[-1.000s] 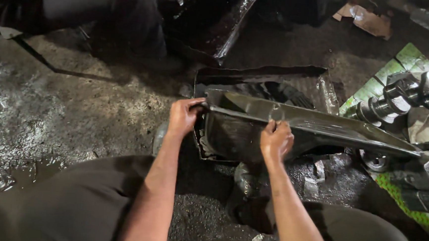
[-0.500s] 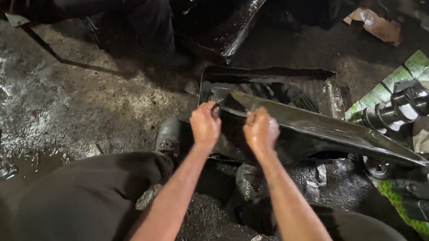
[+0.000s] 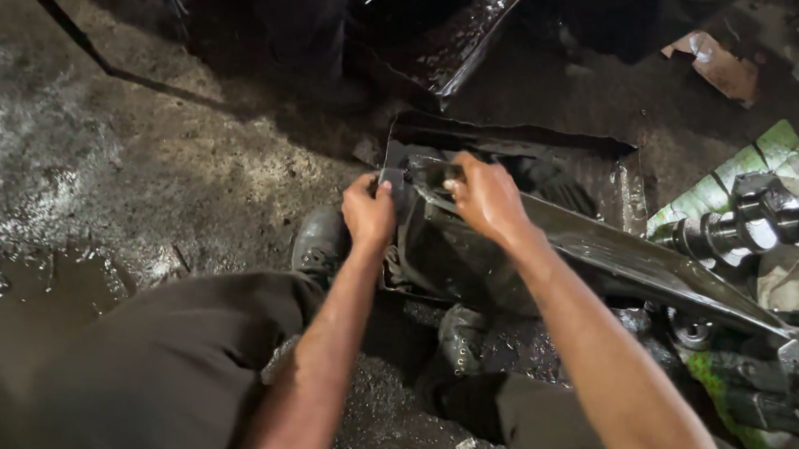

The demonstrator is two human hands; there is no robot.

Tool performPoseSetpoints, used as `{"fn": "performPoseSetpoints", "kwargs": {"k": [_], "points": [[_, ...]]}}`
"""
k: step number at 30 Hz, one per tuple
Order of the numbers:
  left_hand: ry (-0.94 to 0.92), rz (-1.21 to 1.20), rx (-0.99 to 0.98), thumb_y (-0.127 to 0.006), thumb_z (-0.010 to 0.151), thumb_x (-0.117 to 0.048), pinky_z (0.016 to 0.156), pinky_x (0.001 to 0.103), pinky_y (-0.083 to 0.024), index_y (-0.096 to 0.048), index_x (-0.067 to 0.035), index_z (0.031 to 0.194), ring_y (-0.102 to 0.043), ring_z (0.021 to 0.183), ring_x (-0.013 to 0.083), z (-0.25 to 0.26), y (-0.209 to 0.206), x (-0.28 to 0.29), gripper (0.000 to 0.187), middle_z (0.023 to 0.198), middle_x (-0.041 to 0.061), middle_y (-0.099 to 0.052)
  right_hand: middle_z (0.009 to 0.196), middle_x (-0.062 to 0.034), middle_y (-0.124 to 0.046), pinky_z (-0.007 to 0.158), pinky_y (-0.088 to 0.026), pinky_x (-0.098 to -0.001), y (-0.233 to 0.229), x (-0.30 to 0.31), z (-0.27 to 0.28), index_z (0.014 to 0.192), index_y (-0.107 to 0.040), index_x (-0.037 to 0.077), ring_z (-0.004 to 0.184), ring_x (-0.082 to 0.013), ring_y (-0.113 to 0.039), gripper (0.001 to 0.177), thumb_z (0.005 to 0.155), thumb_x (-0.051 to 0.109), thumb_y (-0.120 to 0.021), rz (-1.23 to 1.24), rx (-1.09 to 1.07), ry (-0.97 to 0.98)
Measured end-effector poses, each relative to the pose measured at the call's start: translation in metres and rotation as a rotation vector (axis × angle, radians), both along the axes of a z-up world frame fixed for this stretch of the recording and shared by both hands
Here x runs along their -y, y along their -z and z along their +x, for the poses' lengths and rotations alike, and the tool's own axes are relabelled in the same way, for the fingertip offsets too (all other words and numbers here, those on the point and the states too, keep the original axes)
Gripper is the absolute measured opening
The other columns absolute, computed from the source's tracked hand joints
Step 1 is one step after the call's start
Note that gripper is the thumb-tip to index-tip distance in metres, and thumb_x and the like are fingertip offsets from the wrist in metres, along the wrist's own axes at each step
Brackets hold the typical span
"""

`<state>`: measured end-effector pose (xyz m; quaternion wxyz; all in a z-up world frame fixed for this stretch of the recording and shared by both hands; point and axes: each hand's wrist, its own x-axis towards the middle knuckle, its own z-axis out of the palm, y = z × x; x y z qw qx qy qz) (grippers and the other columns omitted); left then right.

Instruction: The person is cleaning a metal oil pan or engine cover using a cloth and their hands in a workshop setting.

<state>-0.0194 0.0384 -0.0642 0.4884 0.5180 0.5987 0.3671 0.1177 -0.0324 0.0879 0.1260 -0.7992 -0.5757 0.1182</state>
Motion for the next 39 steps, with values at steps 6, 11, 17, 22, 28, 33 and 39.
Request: {"fn": "performPoseSetpoints", "kwargs": {"k": [6,11,17,22,28,33,39], "points": [[-0.016,-0.017,0.075,-0.066,0.085,-0.006,0.089,0.045,-0.053,-0.067,-0.018,0.126,-0.070,0.103,0.0362,-0.011,-0.042,0.000,0.043,0.109,0.018,-0.074,0.094,-0.0219,-0.074,0.086,-0.052,-0.0519,-0.014,-0.037,-0.018,0.117,-0.069,0.011,0.094,-0.0431,-0.070,0.033,0.085,0.018,-0.076,-0.078,-0.004,-0.131],[0.139,-0.060,-0.008,-0.062,0.086,-0.012,0.090,0.043,-0.054,-0.077,-0.019,0.114,-0.072,0.103,0.0337,-0.013,-0.008,-0.007,0.032,0.106,0.015,-0.077,0.100,-0.0215,-0.073,0.084,-0.053,-0.0526,0.012,-0.064,-0.001,0.120,-0.070,0.014,0.097,-0.0435,-0.069,0.034,0.088,0.020,-0.074,-0.178,0.079,-0.278],[0.211,-0.105,0.214,-0.068,0.086,-0.030,0.087,0.038,-0.056,-0.076,-0.009,0.108,-0.076,0.096,0.0264,-0.013,-0.003,-0.009,0.031,0.102,0.014,-0.079,0.101,-0.0218,-0.073,0.083,-0.053,-0.0534,0.011,-0.078,-0.006,0.121,-0.070,0.014,0.098,-0.0438,-0.068,0.032,0.091,0.023,-0.072,-0.289,0.105,-0.352],[0.267,-0.176,0.140,-0.075,0.087,-0.036,0.081,0.038,-0.055,-0.072,-0.008,0.106,-0.074,0.090,0.0254,-0.006,0.004,-0.006,0.035,0.096,0.014,-0.078,0.102,-0.0181,-0.075,0.086,-0.056,-0.0482,0.012,-0.085,-0.007,0.127,-0.067,0.017,0.092,-0.0361,-0.075,0.033,0.095,0.025,-0.064,-0.504,0.047,-0.260],[0.248,-0.120,0.203,-0.071,0.092,-0.028,0.077,0.038,-0.056,-0.074,-0.010,0.106,-0.075,0.084,0.0236,0.001,0.013,-0.001,0.024,0.093,0.012,-0.078,0.106,-0.0209,-0.075,0.086,-0.055,-0.0485,0.015,-0.082,0.003,0.121,-0.071,0.009,0.095,-0.0385,-0.072,0.030,0.094,0.021,-0.067,-0.357,0.059,-0.426],[0.239,-0.118,0.095,-0.074,0.089,-0.027,0.073,0.042,-0.054,-0.073,-0.010,0.105,-0.074,0.080,0.0315,-0.004,-0.003,0.020,0.023,0.089,0.016,-0.076,0.103,-0.0168,-0.076,0.083,-0.056,-0.0461,0.019,-0.065,0.012,0.121,-0.071,0.013,0.084,-0.0340,-0.076,0.030,0.093,0.021,-0.065,-0.339,-0.026,-0.404],[0.207,-0.028,0.011,-0.072,0.092,-0.025,0.075,0.045,-0.054,-0.072,-0.006,0.101,-0.073,0.087,0.0379,-0.010,-0.025,0.028,0.021,0.091,0.017,-0.076,0.097,-0.0221,-0.074,0.081,-0.055,-0.0492,0.003,-0.060,-0.002,0.122,-0.073,0.016,0.088,-0.0405,-0.071,0.029,0.095,0.023,-0.067,-0.346,0.084,-0.431]]}}
